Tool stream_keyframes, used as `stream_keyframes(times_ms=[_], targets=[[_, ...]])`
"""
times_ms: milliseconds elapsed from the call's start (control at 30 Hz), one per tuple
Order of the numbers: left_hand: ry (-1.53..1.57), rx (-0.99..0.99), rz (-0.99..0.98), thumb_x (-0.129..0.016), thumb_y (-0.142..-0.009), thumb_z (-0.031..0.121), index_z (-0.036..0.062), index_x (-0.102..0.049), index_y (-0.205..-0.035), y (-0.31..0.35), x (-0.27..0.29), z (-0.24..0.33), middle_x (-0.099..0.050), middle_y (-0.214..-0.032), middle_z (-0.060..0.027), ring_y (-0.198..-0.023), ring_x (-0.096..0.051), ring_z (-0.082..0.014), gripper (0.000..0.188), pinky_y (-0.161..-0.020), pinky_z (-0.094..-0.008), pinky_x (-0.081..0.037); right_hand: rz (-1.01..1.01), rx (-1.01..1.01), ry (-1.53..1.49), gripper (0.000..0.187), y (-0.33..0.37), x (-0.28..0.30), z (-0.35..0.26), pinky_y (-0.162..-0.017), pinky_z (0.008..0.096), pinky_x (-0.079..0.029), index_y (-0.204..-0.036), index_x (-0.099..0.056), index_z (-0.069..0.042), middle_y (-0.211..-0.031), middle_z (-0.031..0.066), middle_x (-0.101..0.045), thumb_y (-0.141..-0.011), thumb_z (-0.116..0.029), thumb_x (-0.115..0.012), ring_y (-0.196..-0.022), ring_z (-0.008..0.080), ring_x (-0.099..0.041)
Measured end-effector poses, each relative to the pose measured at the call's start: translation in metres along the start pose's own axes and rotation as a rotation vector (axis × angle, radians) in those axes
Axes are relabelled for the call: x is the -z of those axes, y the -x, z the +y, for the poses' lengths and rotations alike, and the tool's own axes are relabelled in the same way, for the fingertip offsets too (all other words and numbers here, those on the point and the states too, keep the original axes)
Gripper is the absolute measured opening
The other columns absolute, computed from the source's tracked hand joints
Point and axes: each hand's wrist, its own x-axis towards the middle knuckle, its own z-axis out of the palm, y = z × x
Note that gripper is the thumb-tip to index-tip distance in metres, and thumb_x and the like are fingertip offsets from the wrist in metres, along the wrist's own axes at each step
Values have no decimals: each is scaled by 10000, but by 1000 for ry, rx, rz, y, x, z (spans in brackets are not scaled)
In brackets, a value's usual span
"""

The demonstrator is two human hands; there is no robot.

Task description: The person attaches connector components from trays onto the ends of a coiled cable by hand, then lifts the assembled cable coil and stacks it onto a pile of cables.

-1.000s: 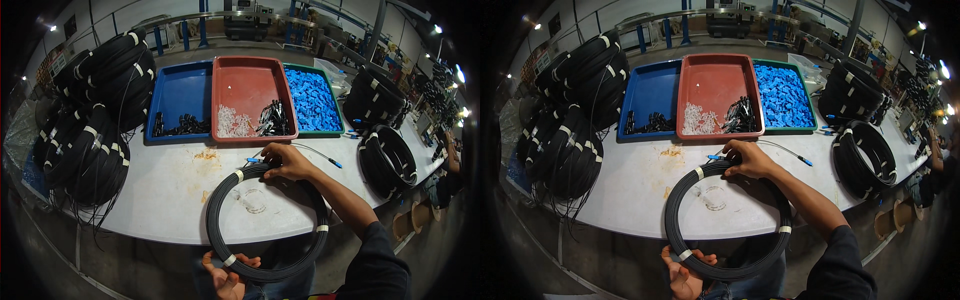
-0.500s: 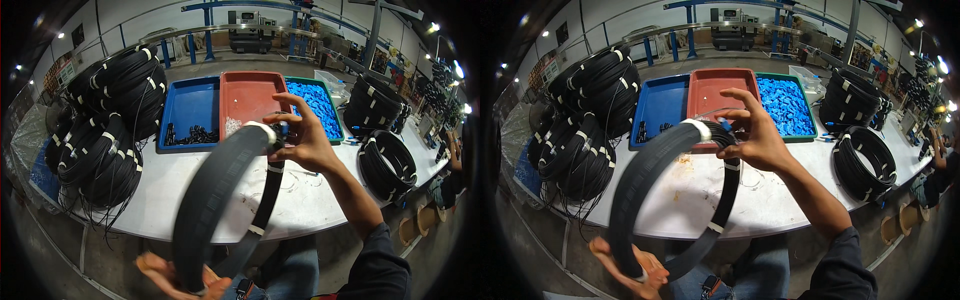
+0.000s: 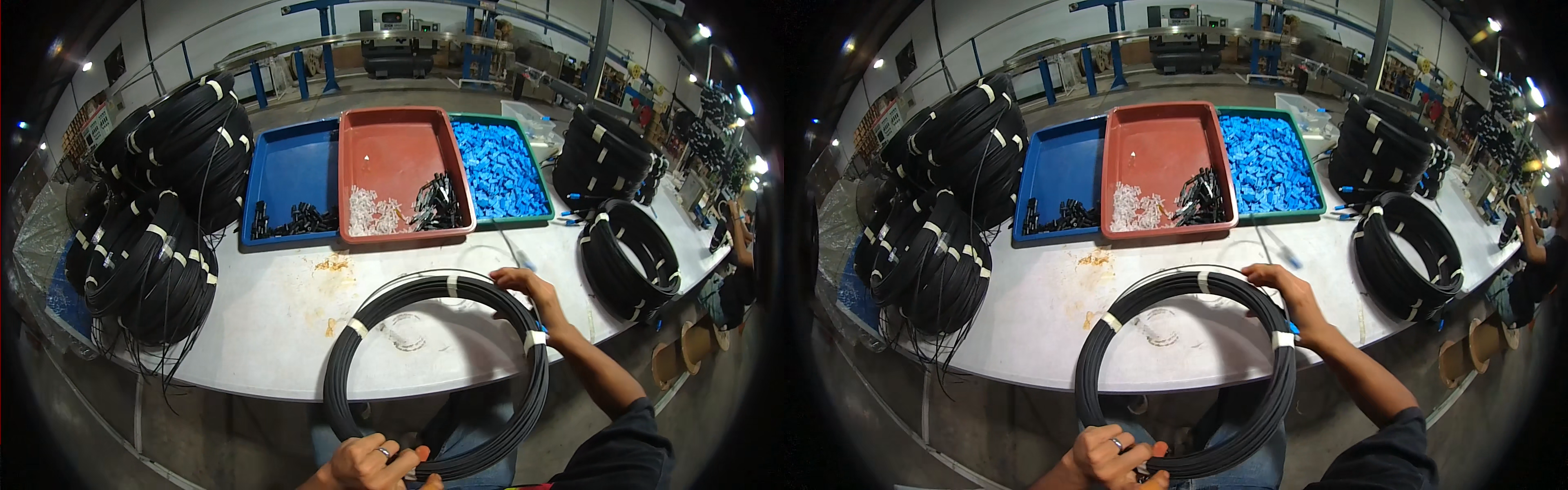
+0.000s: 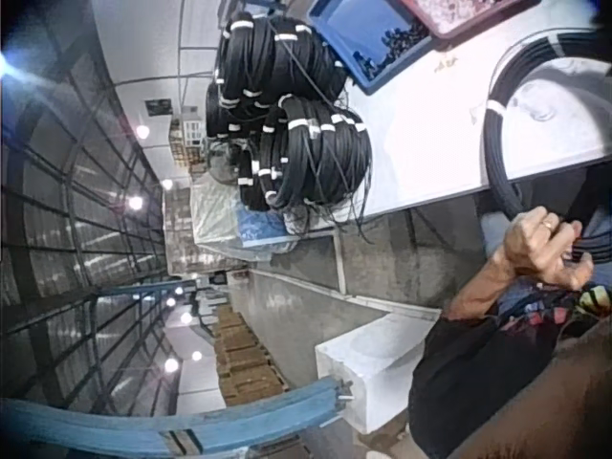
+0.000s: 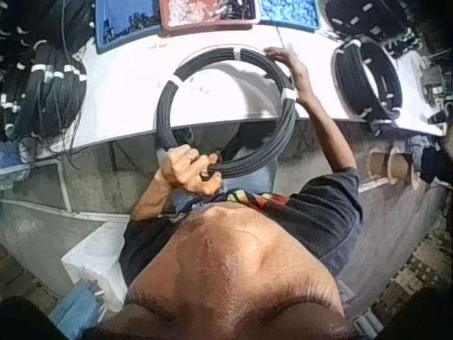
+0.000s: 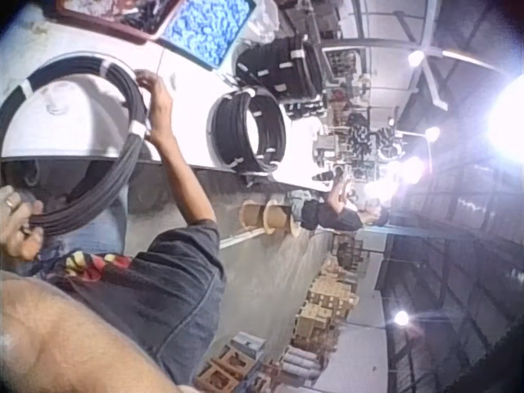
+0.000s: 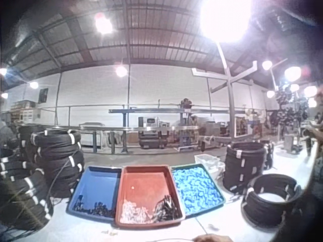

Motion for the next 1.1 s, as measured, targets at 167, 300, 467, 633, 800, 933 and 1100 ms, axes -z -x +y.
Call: stream_keyframes(times_ms=[167, 300, 467, 633, 800, 933, 1100], targets=[[-4, -60, -167, -622, -846, -27, 251, -489, -1111, 23, -18, 2, -500, -659, -15, -453, -356, -111, 406, -418, -273, -250, -482, -246, 431, 847, 18, 57, -37, -1141, 417, -415, -1526, -329, -54, -1529, 239, -446, -779, 53, -715, -1360, 402, -492], [-18, -155, -222, -622, -843, 110, 269, -518, -1109, 21, -32, -8, -643, -762, -64, -448, -381, -106, 327, -422, -260, -251, -579, -339, 98, 788, 47, 97, -13, -1139, 428, -421, -1491, -414, -33, -1591, 219, -389, -743, 109, -617, -1375, 356, -507], [61, -127, -333, -616, -870, 114, 246, -564, -1132, 19, -36, -9, -696, -894, -120, -538, -526, -156, 298, -477, -270, -389, -62, -426, -636, 710, 43, 86, -9, -986, 417, -538, -1444, -433, -37, -1551, 209, -431, -760, 129, -531, -1239, 281, -608], [108, -68, -543, -684, -977, 340, 320, -604, -1243, 9, -31, -11, -669, -875, -19, -594, -588, -118, 278, -594, -223, -504, 408, -565, -613, 603, -20, 43, -35, -537, 214, -466, -1447, -289, -77, -1137, 207, -655, -954, -29, -632, -597, 96, -553], [257, 112, -356, -723, -894, 508, 288, -597, -1249, -40, -21, -29, -720, -1156, -67, -1006, -670, -211, 436, -914, -366, -525, 253, -432, -573, 402, -54, 14, -54, -587, 193, -390, -1355, -361, -51, -900, 99, -718, -1041, -142, -595, -630, 40, -526], [-22, 242, -136, -903, -726, 375, 225, -501, -1302, -48, -31, -94, -539, -1430, -222, -1289, -544, -408, 718, -986, -476, -497, 231, -376, -372, 189, -53, -2, -53, -648, 247, -476, -1174, -532, 0, -863, 98, -717, -1020, -75, -613, -806, 97, -675], [-180, 243, -127, -941, -675, 311, 210, -353, -1440, -45, -56, -179, -288, -1601, -277, -1441, -361, -462, 970, -1160, -555, -310, 219, -296, -201, 88, -59, -7, -41, -709, 313, -566, -1049, -633, 29, -910, 122, -727, -974, -14, -645, -862, 157, -728]])
